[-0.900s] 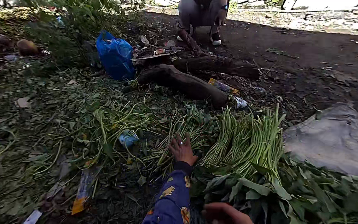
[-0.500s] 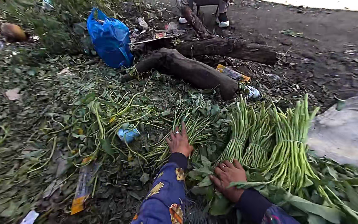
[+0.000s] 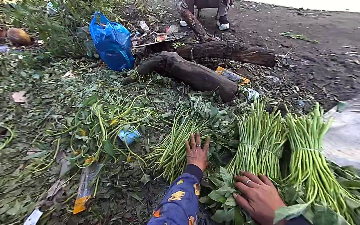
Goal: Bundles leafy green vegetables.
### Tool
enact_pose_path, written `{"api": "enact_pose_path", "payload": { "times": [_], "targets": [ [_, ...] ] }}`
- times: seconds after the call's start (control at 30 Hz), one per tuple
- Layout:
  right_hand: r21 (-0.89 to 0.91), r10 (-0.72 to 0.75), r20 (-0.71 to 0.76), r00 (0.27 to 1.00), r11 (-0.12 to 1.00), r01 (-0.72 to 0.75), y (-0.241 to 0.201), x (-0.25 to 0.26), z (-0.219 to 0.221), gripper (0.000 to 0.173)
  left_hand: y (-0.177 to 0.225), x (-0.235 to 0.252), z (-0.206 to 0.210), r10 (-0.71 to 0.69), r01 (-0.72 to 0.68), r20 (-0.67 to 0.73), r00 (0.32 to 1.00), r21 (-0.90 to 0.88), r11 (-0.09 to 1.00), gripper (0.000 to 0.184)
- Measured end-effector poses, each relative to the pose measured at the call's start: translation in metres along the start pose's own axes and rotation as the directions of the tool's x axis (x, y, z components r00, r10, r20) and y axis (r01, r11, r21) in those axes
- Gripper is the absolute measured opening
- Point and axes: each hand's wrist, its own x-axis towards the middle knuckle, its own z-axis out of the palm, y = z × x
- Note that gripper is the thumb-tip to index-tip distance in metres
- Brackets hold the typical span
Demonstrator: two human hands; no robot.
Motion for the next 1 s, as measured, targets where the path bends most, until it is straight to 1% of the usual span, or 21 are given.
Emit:
{"api": "enact_pose_path", "payload": {
  "times": [0.03, 0.07, 0.1, 0.13, 0.2, 0.23, 0.27, 0.3, 0.37, 0.47, 0.57, 0.6, 0.63, 0.7, 0.77, 0.8, 0.83, 0.87, 0.93, 0.97, 1.0],
  "targets": [
    [0.0, -0.017, -0.017, 1.0, 1.0, 0.017, 0.003, -0.004, -0.001, 0.048, -0.005, 0.003, -0.007, -0.036, 0.036, -0.021, 0.999, -0.013, 0.999, 0.117],
    [0.009, -0.032, -0.034, 0.999, 0.999, 0.033, 0.006, -0.008, -0.001, 0.047, -0.013, 0.004, -0.017, -0.08, 0.076, -0.076, 0.994, -0.052, 0.996, 0.116],
    [0.021, -0.042, -0.051, 0.998, 0.999, 0.044, 0.009, -0.011, -0.001, 0.046, -0.025, 0.005, -0.028, -0.15, 0.137, -0.123, 0.981, -0.111, 0.984, 0.116],
    [0.031, -0.048, -0.061, 0.997, 0.998, 0.05, 0.01, -0.014, 0.001, 0.045, -0.037, 0.004, -0.037, -0.241, 0.21, -0.144, 0.96, -0.203, 0.956, 0.118],
    [0.048, -0.043, -0.047, 0.998, 0.998, 0.045, 0.008, -0.012, 0.0, 0.046, -0.062, 0.006, -0.052, -0.421, 0.34, -0.146, 0.895, -0.386, 0.858, 0.124],
    [0.053, -0.031, -0.023, 0.999, 0.998, 0.032, 0.004, -0.008, 0.0, 0.047, -0.071, 0.007, -0.057, -0.468, 0.357, -0.158, 0.87, -0.452, 0.817, 0.125],
    [0.055, -0.019, 0.001, 1.0, 0.998, 0.019, 0.0, -0.003, 0.0, 0.048, -0.076, 0.008, -0.06, -0.482, 0.352, -0.175, 0.858, -0.483, 0.802, 0.123],
    [0.053, -0.011, 0.018, 1.0, 0.999, 0.01, -0.003, 0.0, 0.001, 0.048, -0.076, 0.009, -0.061, -0.472, 0.34, -0.185, 0.862, -0.48, 0.809, 0.119],
    [0.043, -0.005, 0.044, 0.999, 0.999, 0.003, -0.008, 0.004, 0.002, 0.048, -0.066, 0.008, -0.056, -0.4, 0.31, -0.168, 0.901, -0.394, 0.865, 0.113],
    [0.039, -0.035, -0.018, 0.999, 0.999, 0.036, -0.005, 0.0, 0.003, 0.045, -0.04, 0.004, -0.032, -0.271, 0.241, -0.129, 0.954, -0.208, 0.948, 0.114],
    [0.038, -0.039, -0.043, 0.998, 0.998, 0.041, 0.001, -0.006, 0.003, 0.044, -0.007, -0.008, -0.002, -0.038, 0.031, -0.099, 0.994, -0.074, 0.997, 0.117],
    [0.038, -0.041, -0.051, 0.998, 0.998, 0.043, 0.002, -0.007, 0.004, 0.044, -0.001, -0.01, 0.007, 0.026, -0.028, -0.049, 0.998, -0.034, 0.999, 0.117],
    [0.042, -0.041, -0.053, 0.998, 0.998, 0.043, 0.002, -0.006, 0.005, 0.045, 0.0, -0.009, 0.014, 0.057, -0.057, 0.002, 0.998, 0.007, 0.998, 0.117],
    [0.049, -0.052, -0.062, 0.997, 0.997, 0.055, 0.001, -0.004, 0.007, 0.045, -0.011, -0.005, 0.01, 0.04, -0.041, 0.025, 0.999, 0.079, 0.996, 0.117],
    [0.047, -0.059, -0.078, 0.995, 0.997, 0.063, 0.003, -0.004, 0.008, 0.045, -0.028, -0.003, -0.007, -0.027, 0.032, -0.078, 0.997, 0.07, 0.997, 0.117],
    [0.043, -0.06, -0.078, 0.995, 0.997, 0.064, 0.004, -0.005, 0.008, 0.046, -0.039, -0.003, -0.012, -0.073, 0.082, -0.145, 0.987, 0.055, 0.995, 0.118],
    [0.036, -0.056, -0.068, 0.996, 0.998, 0.058, 0.004, -0.004, 0.007, 0.049, -0.05, -0.002, -0.018, -0.133, 0.144, -0.176, 0.975, 0.047, 0.989, 0.118],
    [0.035, -0.034, -0.029, 0.999, 0.999, 0.035, 0.0, 0.001, 0.003, 0.054, -0.061, 0.001, -0.024, -0.191, 0.199, -0.178, 0.965, 0.03, 0.98, 0.12],
    [0.024, 0.036, 0.1, 0.994, 0.999, -0.039, -0.02, 0.024, -0.011, 0.065, -0.075, 0.005, -0.034, -0.245, 0.248, -0.152, 0.957, 0.0, 0.969, 0.122],
    [0.042, 0.061, 0.123, 0.99, 0.997, -0.067, -0.036, 0.04, -0.018, 0.064, -0.076, 0.005, -0.036, -0.255, 0.255, -0.144, 0.956, -0.019, 0.967, 0.123],
    [0.11, 0.077, 0.091, 0.993, 0.99, -0.087, -0.054, 0.057, -0.02, 0.058, -0.075, 0.005, -0.038, -0.258, 0.255, -0.128, 0.958, -0.034, 0.966, 0.124]
  ]
}}
